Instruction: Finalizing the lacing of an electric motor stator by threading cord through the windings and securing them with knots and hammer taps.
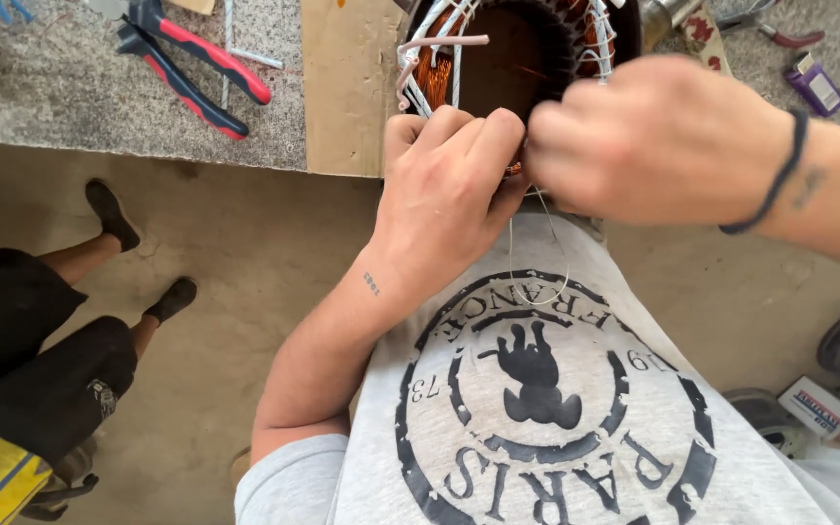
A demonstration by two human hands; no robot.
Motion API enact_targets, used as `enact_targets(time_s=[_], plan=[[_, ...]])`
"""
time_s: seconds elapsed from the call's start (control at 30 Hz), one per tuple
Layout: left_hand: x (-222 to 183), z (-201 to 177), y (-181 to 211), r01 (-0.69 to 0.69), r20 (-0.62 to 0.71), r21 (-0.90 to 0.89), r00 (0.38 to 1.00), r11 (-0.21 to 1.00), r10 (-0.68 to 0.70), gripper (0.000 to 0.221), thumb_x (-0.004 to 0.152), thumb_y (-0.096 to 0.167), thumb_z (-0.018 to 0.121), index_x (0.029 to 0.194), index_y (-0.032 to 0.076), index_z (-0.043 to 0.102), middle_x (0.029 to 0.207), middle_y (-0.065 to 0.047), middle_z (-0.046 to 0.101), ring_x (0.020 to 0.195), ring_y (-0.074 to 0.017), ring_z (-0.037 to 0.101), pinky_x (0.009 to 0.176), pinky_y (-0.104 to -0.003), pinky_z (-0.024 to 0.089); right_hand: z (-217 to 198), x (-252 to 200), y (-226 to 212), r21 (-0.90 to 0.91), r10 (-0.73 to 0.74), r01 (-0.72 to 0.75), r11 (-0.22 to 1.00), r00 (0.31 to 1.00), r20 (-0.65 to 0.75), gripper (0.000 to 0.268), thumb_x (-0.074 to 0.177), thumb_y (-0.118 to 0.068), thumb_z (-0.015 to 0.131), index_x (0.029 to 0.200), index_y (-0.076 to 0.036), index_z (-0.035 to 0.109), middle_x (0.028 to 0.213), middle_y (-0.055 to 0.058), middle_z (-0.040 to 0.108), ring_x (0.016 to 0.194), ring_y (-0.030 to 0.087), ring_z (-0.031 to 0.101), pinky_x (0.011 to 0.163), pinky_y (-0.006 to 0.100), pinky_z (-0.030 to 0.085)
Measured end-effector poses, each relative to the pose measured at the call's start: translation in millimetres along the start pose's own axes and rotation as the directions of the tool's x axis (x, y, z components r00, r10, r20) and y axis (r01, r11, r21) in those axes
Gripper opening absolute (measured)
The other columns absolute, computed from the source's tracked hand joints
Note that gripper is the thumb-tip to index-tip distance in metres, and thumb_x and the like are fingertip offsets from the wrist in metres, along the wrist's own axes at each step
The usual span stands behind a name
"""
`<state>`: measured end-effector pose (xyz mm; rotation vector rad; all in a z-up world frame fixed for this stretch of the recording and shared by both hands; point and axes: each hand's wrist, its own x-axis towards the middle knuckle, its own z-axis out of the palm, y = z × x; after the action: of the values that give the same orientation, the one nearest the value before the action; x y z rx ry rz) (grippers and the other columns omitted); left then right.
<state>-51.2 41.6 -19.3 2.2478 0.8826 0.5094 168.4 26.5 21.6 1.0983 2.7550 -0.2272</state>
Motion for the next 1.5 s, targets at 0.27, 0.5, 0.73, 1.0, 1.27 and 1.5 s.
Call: enact_targets(time_s=[0.27,0.5,0.73,1.0,1.27,1.5], plan=[[3.4,-5.2,-0.5,-0.015,-0.009,0.012,1.000,1.000,0.015,0.019,0.101,0.019,0.062,0.093,0.014,0.046,0.075,0.003,0.055,0.078,-0.0249,0.048,0.077,-0.039,0.029,-13.5,-33.0,-18.7,-0.026,0.326,-0.326,0.945,0.945,-0.002,0.021,0.111,-0.048,0.065,0.108,-0.027,0.066,0.097,-0.006,0.063,0.074,0.016,0.067,0.049,0.032,0.041],[7.4,-3.3,-5.2,-0.061,0.038,0.118,0.998,0.991,0.057,0.026,0.091,0.015,0.071,0.093,0.015,0.045,0.071,0.006,0.057,0.075,-0.0240,0.053,0.072,-0.040,0.030,-3.0,-11.8,-27.9,-0.118,0.456,-0.445,0.888,0.884,0.103,0.044,0.109,-0.071,0.056,0.105,-0.028,0.061,0.094,-0.012,0.060,0.072,0.013,0.066,0.040,0.033,0.041],[8.3,-4.6,-7.4,-0.073,0.032,0.136,0.997,0.988,0.070,0.025,0.095,0.021,0.069,0.090,0.016,0.045,0.069,0.006,0.055,0.072,-0.0239,0.051,0.070,-0.040,0.028,-1.2,-12.9,-30.6,0.014,0.394,-0.400,0.917,0.909,0.133,0.026,0.105,-0.032,0.062,0.081,-0.025,0.053,0.080,-0.010,0.055,0.073,0.013,0.066,0.041,0.035,0.035],[10.4,-7.2,-7.9,-0.076,0.056,0.142,0.996,0.987,0.068,0.021,0.096,0.026,0.067,0.090,0.017,0.049,0.072,0.006,0.058,0.072,-0.0241,0.053,0.069,-0.042,0.032,13.2,-11.8,-36.4,0.236,0.505,-0.482,0.844,0.862,-0.049,0.009,0.099,-0.024,0.064,0.101,-0.017,0.071,0.091,-0.003,0.068,0.076,0.017,0.068,0.046,0.034,0.040],[13.0,-9.0,-7.3,-0.087,0.069,0.123,0.994,0.989,0.079,0.019,0.099,0.025,0.062,0.090,0.016,0.049,0.071,0.004,0.057,0.071,-0.0249,0.050,0.071,-0.042,0.031,33.4,-39.3,-41.2,0.800,0.523,-0.396,0.450,0.843,0.123,0.008,0.088,-0.009,0.065,0.095,-0.011,0.068,0.089,0.000,0.071,0.076,0.016,0.067,0.070,0.030,0.050],[14.6,-10.3,-5.4,-0.099,0.101,0.117,0.991,0.988,0.087,0.020,0.101,0.027,0.062,0.091,0.015,0.049,0.073,0.002,0.058,0.072,-0.0272,0.051,0.071,-0.042,0.032,13.6,-32.4,-51.4,0.398,0.640,-0.579,0.711,0.768,-0.025,0.057,0.089,-0.053,0.084,0.125,-0.013,0.067,0.101,-0.003,0.073,0.087,0.013,0.073,0.062,0.031,0.047]])
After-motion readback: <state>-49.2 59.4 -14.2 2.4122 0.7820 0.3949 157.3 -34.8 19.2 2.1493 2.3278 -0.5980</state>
